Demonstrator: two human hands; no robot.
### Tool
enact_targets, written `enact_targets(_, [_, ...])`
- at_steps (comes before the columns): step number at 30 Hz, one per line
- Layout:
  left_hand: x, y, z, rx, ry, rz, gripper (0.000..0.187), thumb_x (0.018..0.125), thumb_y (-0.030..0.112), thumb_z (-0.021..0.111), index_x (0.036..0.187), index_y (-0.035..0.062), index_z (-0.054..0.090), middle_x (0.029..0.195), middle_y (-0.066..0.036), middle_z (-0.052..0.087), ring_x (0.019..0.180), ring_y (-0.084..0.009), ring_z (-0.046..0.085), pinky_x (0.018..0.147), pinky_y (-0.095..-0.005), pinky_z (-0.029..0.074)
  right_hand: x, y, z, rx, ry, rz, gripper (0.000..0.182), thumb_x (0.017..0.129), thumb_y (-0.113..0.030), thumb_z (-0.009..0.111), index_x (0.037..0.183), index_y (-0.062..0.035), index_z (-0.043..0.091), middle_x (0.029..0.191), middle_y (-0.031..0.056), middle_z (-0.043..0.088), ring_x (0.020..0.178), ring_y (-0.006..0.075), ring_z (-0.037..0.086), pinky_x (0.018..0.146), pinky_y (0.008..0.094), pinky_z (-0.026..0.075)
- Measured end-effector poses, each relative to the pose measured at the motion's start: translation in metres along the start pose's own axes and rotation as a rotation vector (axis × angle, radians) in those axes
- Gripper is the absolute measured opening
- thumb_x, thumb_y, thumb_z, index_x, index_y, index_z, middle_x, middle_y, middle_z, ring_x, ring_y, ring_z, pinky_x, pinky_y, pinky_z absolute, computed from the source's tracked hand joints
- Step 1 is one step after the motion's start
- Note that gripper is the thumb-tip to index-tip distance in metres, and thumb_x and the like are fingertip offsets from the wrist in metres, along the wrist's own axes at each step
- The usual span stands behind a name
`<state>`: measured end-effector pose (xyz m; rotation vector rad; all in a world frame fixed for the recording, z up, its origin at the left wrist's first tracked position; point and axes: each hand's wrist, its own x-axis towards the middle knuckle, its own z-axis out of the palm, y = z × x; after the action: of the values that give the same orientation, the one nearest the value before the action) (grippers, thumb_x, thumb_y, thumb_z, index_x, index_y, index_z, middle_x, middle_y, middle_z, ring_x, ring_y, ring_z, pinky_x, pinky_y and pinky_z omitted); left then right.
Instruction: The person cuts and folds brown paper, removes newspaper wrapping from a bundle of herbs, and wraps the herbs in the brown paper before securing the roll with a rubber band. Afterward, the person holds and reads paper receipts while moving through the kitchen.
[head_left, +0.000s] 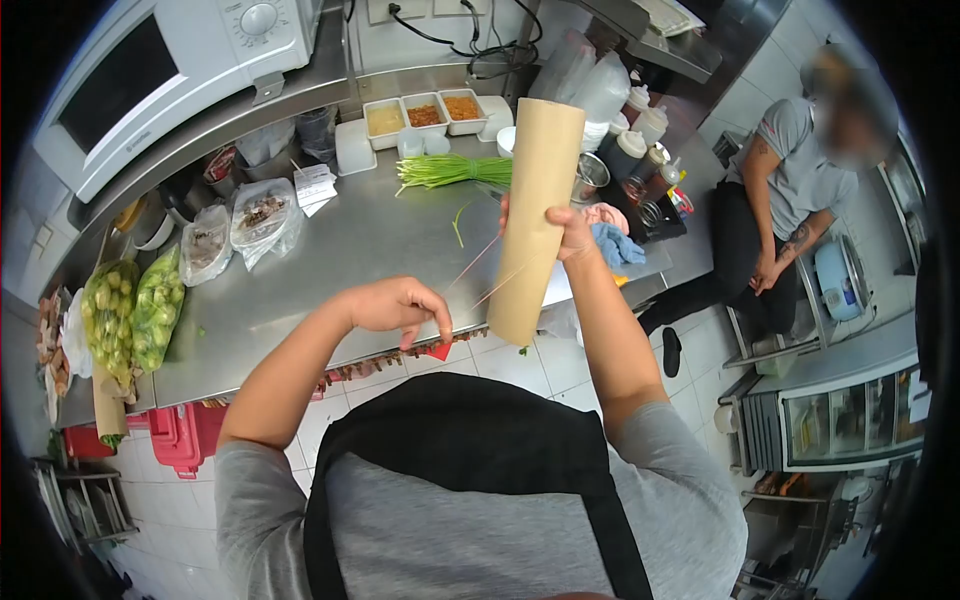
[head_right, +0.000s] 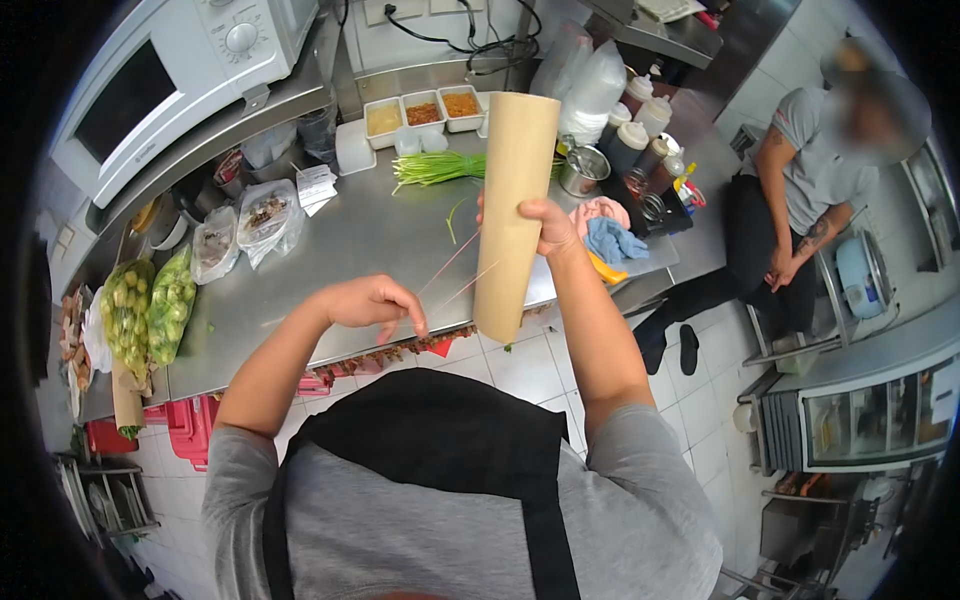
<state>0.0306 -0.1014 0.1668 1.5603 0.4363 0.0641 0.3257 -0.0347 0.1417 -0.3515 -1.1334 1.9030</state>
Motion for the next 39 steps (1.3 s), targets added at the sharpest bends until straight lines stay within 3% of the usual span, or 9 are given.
enact_targets(2, [0.003,0.005,-0.005,0.071,-0.162,-0.185,0.035,0.077,-0.003,0.058,0.112,0.0023,0.06,0.104,-0.014,0.063,0.054,-0.0185,0.061,0.055,-0.0233,0.05,0.004,0.005,0.019,-0.063,-0.008,-0.038,0.069,0.061,-0.031,0.072,0.117,0.002,0.049,0.106,0.0164,0.058,0.094,0.0302,0.061,0.079,0.0423,0.052])
enact_targets(5, [-0.006,0.029,0.002,-0.336,-0.416,0.081,0.069,0.075,0.007,0.07,0.136,0.0032,0.037,0.124,-0.02,0.052,0.085,-0.0234,0.066,0.058,-0.0246,0.054,0.009,0.011,0.037,-0.064,0.005,-0.078,0.07,0.06,-0.031,0.074,0.117,0.0018,0.049,0.106,0.0154,0.058,0.096,0.0291,0.06,0.08,0.0411,0.052])
enact_targets(8, [-0.004,0.035,0.01,-0.871,-0.111,0.635,0.099,0.068,0.026,0.08,0.141,-0.0001,0.018,0.141,-0.023,0.03,0.121,-0.0278,0.047,0.082,-0.0304,0.053,0.005,0.02,0.042,-0.061,0.033,-0.103,0.073,0.059,-0.031,0.074,0.118,0.0015,0.048,0.108,0.0147,0.058,0.098,0.028,0.06,0.082,0.0398,0.051])
enact_targets(11, [0.016,0.004,0.006,-0.918,0.362,0.861,0.11,0.062,0.042,0.081,0.14,-0.0028,0.018,0.146,-0.022,0.019,0.135,-0.0299,0.024,0.104,-0.0376,0.038,0.003,0.009,0.053,-0.171,-0.022,-0.094,0.075,0.059,-0.031,0.075,0.121,0.0015,0.047,0.11,0.0141,0.057,0.1,0.0271,0.058,0.086,0.0369,0.048])
enact_targets(12, [0.016,-0.001,0.005,-0.835,0.396,0.755,0.108,0.062,0.046,0.08,0.137,-0.0049,0.022,0.143,-0.02,0.026,0.134,-0.0289,0.027,0.111,-0.0411,0.025,0.001,0.001,0.054,-0.272,-0.065,-0.059,0.076,0.059,-0.032,0.075,0.121,0.0013,0.047,0.11,0.0139,0.057,0.101,0.0267,0.058,0.087,0.0356,0.047])
enact_targets(23, [-0.014,0.033,-0.031,-0.403,0.488,0.299,0.075,0.064,0.029,0.081,0.125,0.0011,0.046,0.117,-0.009,0.057,0.109,-0.0193,0.055,0.093,-0.0345,0.043,0.016,-0.015,0.068,-1.365,-0.37,0.066,0.072,0.058,-0.04,0.076,0.117,-0.0041,0.053,0.105,0.0167,0.056,0.104,0.0289,0.052,0.089,0.0375,0.041])
enact_targets(28, [-0.006,0.059,-0.045,0.08,0.477,-0.021,0.071,0.057,0.025,0.082,0.118,0.001,0.054,0.111,-0.009,0.06,0.099,-0.0159,0.057,0.089,-0.0299,0.045,0.033,-0.001,0.069,-1.177,-0.474,0.455,0.065,0.058,-0.036,0.074,0.112,-0.0058,0.056,0.102,0.0147,0.064,0.095,0.0263,0.061,0.084,0.0343,0.046])
enact_targets(36, [0.009,0.066,-0.055,0.715,0.373,-0.207,0.078,0.05,0.042,0.083,0.114,0.0045,0.06,0.098,-0.011,0.066,0.089,-0.0219,0.063,0.078,-0.032,0.049,0.05,0.002,0.075,-1.312,-0.429,0.637,0.063,0.056,-0.037,0.075,0.106,-0.0025,0.06,0.094,0.0148,0.066,0.087,0.0246,0.064,0.078,0.0329,0.048])
enact_targets(39, [0.033,0.09,-0.027,1.164,0.316,-0.497,0.071,0.049,0.045,0.083,0.109,0.0109,0.065,0.093,-0.013,0.067,0.084,-0.0265,0.064,0.077,-0.0365,0.049,0.059,0.014,0.084,-1.376,-0.357,0.588,0.063,0.053,-0.038,0.075,0.103,-0.0031,0.062,0.088,0.015,0.067,0.086,0.0242,0.064,0.081,0.0334,0.047])
